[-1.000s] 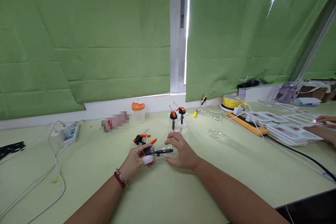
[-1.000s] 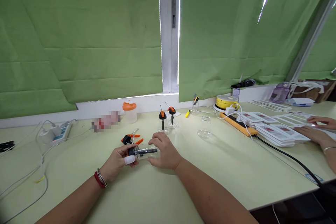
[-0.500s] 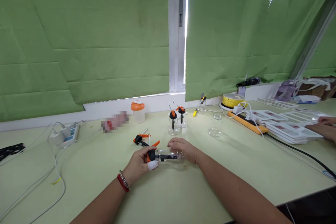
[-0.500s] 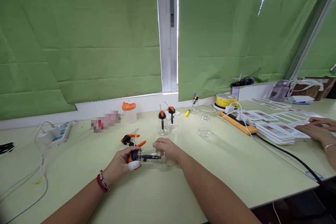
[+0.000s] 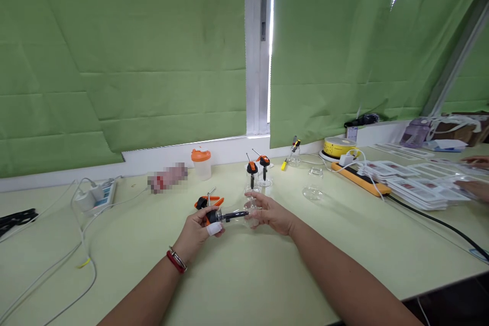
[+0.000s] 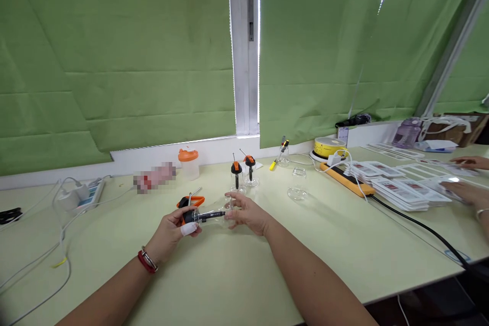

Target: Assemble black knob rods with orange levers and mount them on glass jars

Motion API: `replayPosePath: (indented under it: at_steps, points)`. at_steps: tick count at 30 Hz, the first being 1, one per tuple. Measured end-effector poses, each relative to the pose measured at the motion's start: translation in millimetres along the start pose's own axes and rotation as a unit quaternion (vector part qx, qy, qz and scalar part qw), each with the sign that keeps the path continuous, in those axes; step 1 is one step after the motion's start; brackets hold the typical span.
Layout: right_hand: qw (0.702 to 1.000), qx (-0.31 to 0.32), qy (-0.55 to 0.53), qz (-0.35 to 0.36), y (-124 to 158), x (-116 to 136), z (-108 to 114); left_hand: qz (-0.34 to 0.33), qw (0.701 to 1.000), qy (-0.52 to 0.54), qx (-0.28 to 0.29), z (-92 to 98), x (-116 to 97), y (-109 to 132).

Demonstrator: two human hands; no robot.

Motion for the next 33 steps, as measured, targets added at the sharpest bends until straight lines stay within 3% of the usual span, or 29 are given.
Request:
replayPosePath:
  at_steps: [8, 11, 19, 24, 28, 33]
  points:
    - [0.988, -0.011, 0.026, -0.152, -15, -38, 7, 0.008, 1.000, 0.001, 0.020, -2.5, 2, 2]
    - [0.988, -0.018, 0.022, -0.149, -15, -37, 6, 0.011, 1.000, 0.000, 0.013, -1.3, 2, 1]
    - [0.998, 0.036, -0.025, -0.037, 2, -7, 0, 0.002, 1.000, 0.005, 0.007, 0.9, -2, -1]
    - [0.995, 0.039, -0.005, -0.089, -6, -23, 1, 0.012, 1.000, -0.005, 0.013, 1.6, 1, 1]
    - [0.989, 0.004, 0.015, -0.147, -16, -41, 6, 0.014, 0.999, -0.015, 0.026, 0.5, 4, 2]
    - [0.988, -0.005, 0.011, -0.153, -14, -38, 4, 0.013, 0.999, -0.023, 0.019, -0.1, 4, 0]
Point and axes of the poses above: each hand's wrist, its own y-axis away from the middle knuckle, its own z-axis out of the back of the hand, x = y × z, the point moved 7 cm from there along -y, towards the middle knuckle, and after that the axes turned 9 degrees about -z, right-handed, at the moved point
